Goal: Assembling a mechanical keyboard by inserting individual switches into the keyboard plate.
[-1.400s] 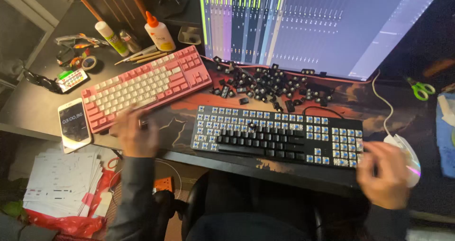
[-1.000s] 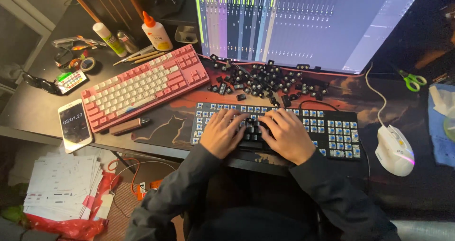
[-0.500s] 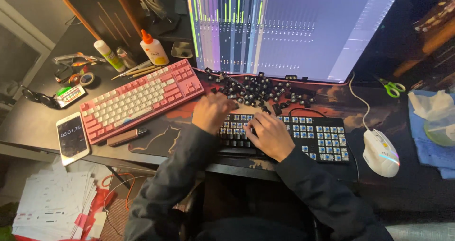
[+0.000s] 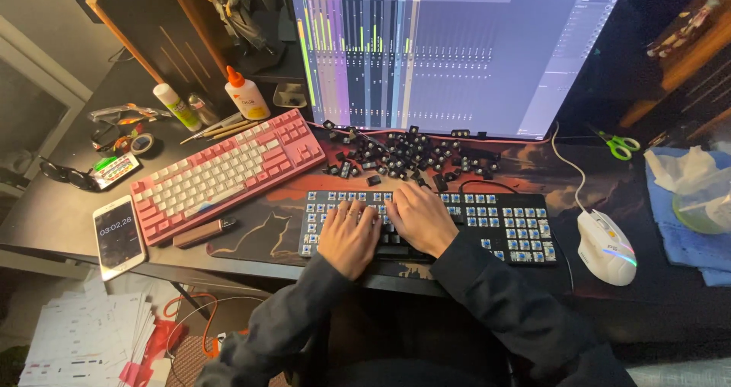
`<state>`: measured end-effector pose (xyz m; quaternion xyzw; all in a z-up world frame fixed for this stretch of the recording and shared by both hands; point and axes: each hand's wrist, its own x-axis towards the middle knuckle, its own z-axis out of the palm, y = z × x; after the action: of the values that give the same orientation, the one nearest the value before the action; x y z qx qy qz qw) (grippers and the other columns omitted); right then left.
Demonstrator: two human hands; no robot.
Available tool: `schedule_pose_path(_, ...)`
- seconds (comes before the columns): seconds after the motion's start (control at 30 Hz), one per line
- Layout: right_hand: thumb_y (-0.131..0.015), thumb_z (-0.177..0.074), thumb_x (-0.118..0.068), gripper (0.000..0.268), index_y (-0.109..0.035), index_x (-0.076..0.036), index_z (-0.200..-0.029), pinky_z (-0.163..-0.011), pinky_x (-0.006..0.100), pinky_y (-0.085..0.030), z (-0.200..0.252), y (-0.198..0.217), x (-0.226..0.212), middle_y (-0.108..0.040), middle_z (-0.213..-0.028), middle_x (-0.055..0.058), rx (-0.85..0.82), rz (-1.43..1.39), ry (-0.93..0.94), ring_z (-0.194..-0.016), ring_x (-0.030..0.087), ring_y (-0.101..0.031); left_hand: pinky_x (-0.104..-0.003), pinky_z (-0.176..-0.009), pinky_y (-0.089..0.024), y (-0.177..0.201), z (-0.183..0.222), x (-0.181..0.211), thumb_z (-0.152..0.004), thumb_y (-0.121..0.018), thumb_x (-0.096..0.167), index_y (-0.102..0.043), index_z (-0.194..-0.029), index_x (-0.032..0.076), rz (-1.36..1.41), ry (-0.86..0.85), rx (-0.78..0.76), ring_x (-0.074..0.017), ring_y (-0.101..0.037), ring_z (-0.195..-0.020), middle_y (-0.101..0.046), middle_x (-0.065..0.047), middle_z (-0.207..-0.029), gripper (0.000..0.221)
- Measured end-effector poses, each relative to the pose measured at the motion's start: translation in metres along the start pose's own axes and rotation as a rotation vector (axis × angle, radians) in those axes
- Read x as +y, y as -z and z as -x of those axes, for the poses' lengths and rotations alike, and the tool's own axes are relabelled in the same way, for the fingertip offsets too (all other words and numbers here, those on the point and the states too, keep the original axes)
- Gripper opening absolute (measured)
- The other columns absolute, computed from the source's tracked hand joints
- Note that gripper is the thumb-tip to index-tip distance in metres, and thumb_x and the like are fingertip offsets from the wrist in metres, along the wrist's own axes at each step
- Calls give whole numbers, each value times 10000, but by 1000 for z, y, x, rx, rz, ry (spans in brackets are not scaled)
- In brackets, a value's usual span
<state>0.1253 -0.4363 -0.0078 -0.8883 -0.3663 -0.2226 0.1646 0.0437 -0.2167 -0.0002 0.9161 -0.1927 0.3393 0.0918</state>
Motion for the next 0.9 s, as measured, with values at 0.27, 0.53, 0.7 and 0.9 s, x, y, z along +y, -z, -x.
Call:
schedule_pose_path(0.27, -594, -1250, -332, 320, -577, -187, -965, -697, 470, -606, -1, 13, 3, -637, -762, 39, -24, -56, -129, -772, 354, -767, -424, -807, -517, 6, -1, 7, -1146, -706, 313, -677, -1021, 210, 8, -31, 73, -322, -692, -981, -633, -54, -1041, 164)
schedule_pose_path(0.53, -623, -1276, -509, 448, -693, -133, -1507, -866, 508, -602, -30, 53, 12, -669, -1278, 128, -10, 156, -222, -1099, 402, -757, -428, -821, -515, 0, -11, 10, -1142, -707, 330, -669, -935, 178, 14, -43, 127, -340, -684, -968, -630, -83, -1007, 260)
schedule_pose_path(0.7, -710, -1165, -422, 386, -673, -200, -852, -615, 368, -620, 12, 33, -5, -673, -808, -6, 102, 215, -70, -835, 260, -768, -430, -776, -509, -6, -18, 16, -1121, -713, 336, -676, -876, 167, 28, -47, 144, -357, -676, -896, -620, -101, -946, 300)
schedule_pose_path(0.9, -739, -1158, -366, 399, -667, -196, -805, -563, 308, -590, 16, 17, 4, -627, -765, -11, 182, 240, -16, -815, 225, -737, -450, -752, -500, -26, -14, 18, -1099, -718, 378, -684, -858, 152, -27, -13, 138, -376, -706, -882, -643, -120, -920, 332)
